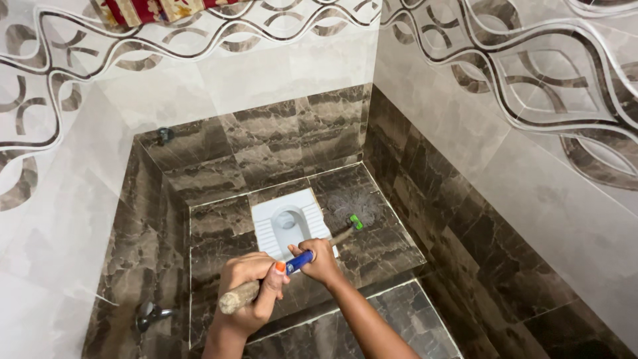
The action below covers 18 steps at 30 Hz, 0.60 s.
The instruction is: The person cleans a bathroom floor using a mop, moving the mop head across the tiled surface and around the base of a squat toilet and plumbing fixtures.
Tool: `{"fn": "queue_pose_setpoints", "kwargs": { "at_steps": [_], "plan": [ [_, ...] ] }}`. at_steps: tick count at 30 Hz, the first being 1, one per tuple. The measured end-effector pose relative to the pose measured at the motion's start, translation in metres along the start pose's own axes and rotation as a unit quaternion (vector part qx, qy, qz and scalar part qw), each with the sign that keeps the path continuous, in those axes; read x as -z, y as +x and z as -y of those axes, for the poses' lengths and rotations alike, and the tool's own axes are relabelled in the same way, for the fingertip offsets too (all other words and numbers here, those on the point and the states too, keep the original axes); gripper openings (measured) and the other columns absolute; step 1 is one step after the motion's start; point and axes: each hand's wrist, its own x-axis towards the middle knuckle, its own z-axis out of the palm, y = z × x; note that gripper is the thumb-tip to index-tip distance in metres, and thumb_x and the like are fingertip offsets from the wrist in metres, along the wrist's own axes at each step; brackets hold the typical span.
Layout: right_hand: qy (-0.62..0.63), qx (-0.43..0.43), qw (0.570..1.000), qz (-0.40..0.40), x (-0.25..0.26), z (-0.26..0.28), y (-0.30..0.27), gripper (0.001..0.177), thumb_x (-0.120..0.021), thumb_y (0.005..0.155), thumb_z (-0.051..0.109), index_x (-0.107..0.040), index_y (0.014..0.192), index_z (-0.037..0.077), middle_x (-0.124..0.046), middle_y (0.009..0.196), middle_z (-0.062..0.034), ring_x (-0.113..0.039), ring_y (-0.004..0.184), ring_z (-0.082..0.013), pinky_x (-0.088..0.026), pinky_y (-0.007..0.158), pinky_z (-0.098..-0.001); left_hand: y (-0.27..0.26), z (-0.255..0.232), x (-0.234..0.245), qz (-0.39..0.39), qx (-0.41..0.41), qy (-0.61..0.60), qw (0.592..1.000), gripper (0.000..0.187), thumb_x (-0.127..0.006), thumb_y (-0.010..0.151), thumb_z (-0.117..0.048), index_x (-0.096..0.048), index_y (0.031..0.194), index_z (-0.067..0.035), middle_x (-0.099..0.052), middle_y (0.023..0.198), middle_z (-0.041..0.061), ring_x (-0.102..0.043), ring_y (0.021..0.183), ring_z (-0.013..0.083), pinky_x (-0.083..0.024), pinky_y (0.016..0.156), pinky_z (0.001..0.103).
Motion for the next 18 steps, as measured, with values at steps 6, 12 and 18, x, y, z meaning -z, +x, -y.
{"fn": "queue_pose_setpoints", "kwargs": {
  "at_steps": [6,12,18],
  "plan": [
    [0.002,0.040,0.999,0.001,0.005,-0.048,0.019,0.053,-0.076,0.091,0.025,-0.047,0.052,0.001,-0.047,0.052,-0.0201,-0.044,0.044,-0.0368,-0.036,0.047,-0.0429,0.018,0.010,-0.021,0.014,-0.025,0.008,1.000,0.027,-0.064,0.090,-0.015,-0.070,0.066,-0.003,-0.068,0.055,0.005,-0.068,0.050,0.0197,-0.051,0.052,0.032],
    [0.005,0.037,0.999,0.009,0.014,-0.104,0.029,0.049,-0.076,0.088,0.021,-0.049,0.052,0.002,-0.049,0.053,-0.0193,-0.049,0.048,-0.0375,-0.038,0.050,-0.0449,0.029,0.024,-0.059,0.024,-0.017,0.032,0.999,0.027,-0.066,0.089,-0.015,-0.066,0.065,-0.003,-0.065,0.056,0.007,-0.068,0.057,0.0246,-0.051,0.058,0.035],
    [-0.022,0.056,0.998,0.030,0.019,-0.132,0.044,0.050,-0.076,0.089,0.023,-0.051,0.051,0.002,-0.054,0.056,-0.0191,-0.054,0.052,-0.0396,-0.041,0.053,-0.0453,0.039,0.036,-0.076,0.047,-0.020,0.059,0.997,0.030,-0.067,0.090,-0.015,-0.062,0.063,-0.004,-0.065,0.062,0.009,-0.066,0.061,0.0293,-0.050,0.060,0.037]
  ]
}}
